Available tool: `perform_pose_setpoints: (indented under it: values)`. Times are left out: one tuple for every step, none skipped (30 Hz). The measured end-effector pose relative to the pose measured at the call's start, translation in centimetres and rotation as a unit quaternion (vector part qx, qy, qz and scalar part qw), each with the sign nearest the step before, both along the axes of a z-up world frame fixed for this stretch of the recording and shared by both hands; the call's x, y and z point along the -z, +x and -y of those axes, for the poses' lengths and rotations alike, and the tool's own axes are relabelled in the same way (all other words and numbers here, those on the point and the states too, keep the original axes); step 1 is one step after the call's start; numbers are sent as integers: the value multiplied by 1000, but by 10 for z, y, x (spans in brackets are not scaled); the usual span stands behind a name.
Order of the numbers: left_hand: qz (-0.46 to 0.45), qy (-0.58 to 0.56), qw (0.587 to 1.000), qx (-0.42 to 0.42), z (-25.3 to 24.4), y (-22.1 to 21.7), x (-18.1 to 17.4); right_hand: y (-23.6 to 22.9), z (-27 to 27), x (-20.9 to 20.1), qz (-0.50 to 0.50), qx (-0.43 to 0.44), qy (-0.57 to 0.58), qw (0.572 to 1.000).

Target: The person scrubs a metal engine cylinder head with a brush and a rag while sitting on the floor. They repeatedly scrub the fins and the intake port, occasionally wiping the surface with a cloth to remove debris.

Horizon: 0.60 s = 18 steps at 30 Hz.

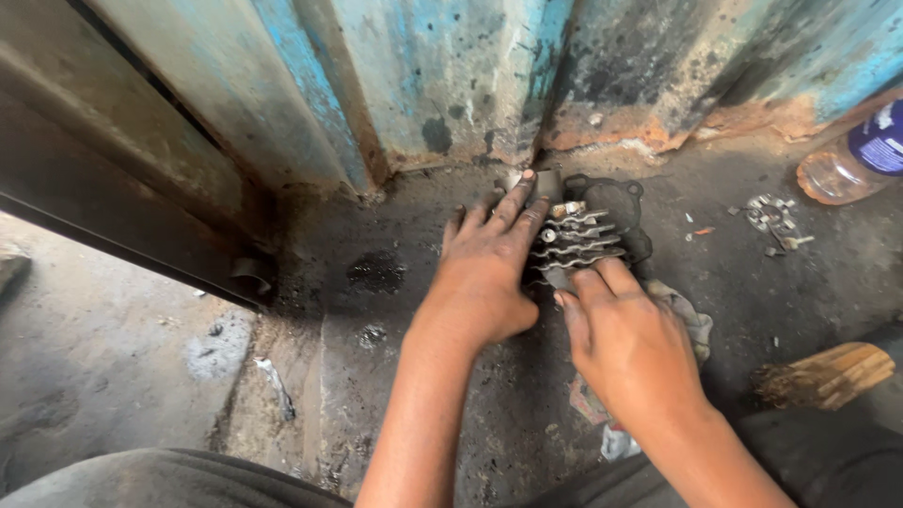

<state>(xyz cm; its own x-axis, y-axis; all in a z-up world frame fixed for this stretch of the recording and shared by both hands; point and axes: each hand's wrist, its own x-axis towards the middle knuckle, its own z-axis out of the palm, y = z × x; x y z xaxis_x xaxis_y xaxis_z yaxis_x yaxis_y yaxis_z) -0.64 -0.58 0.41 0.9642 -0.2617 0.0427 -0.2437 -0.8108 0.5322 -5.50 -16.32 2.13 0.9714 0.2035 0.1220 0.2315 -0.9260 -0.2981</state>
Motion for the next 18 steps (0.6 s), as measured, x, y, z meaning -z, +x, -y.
perform_pose_setpoints:
  values:
    - [7, 1, 1000, 3, -1, 0, 1, -3, 5, 5, 5, -11, 24, 1000]
    - [15, 3, 1000, 6, -2, 2, 2, -6, 10, 8, 54, -33, 81, 995]
    - [23, 5, 1000, 8, -3, 4, 3, -9, 14, 10, 104, -54, 139, 983]
    - [24, 4, 1000, 9, -3, 5, 4, -11, 16, 12, 151, -76, 195, 966]
    - [25, 2, 1000, 10, -3, 5, 4, -12, 18, 12, 139, -48, 213, 966]
    - [31, 3, 999, 8, -5, 7, 3, -11, 20, 11, 129, -23, 233, 964]
    - [17, 1, 1000, 4, -6, 5, 2, -10, 20, 9, 120, 1, 253, 960]
    - [6, -1, 1000, 2, -4, 3, 0, -5, 20, 8, 132, -9, 228, 965]
    - [-5, -4, 1000, 0, -3, 3, -1, -1, 18, 8, 143, -19, 204, 968]
    - [0, -7, 1000, 2, -2, 1, -2, 0, 19, 8, 151, -27, 177, 972]
    - [6, -9, 1000, 4, -2, 0, -1, -1, 19, 10, 135, -21, 166, 977]
    - [11, -10, 1000, 4, -3, 0, -2, -3, 17, 11, 119, -17, 157, 980]
    - [13, -13, 1000, 1, -2, 3, -2, -2, 16, 12, 102, -13, 148, 984]
    - [11, -13, 1000, -3, -1, 3, -1, -2, 16, 11, 78, 5, 131, 988]
    - [9, -14, 1000, -7, -1, 2, 0, -2, 16, 10, 54, 22, 114, 992]
    - [9, -12, 1000, -8, -2, 2, 0, -2, 15, 8, 30, 41, 98, 994]
    - [8, -10, 1000, -10, -2, 2, 0, -1, 15, 5, 19, 43, 80, 996]
    - [9, -9, 1000, -10, -1, 2, 1, 2, 16, 1, 9, 48, 63, 997]
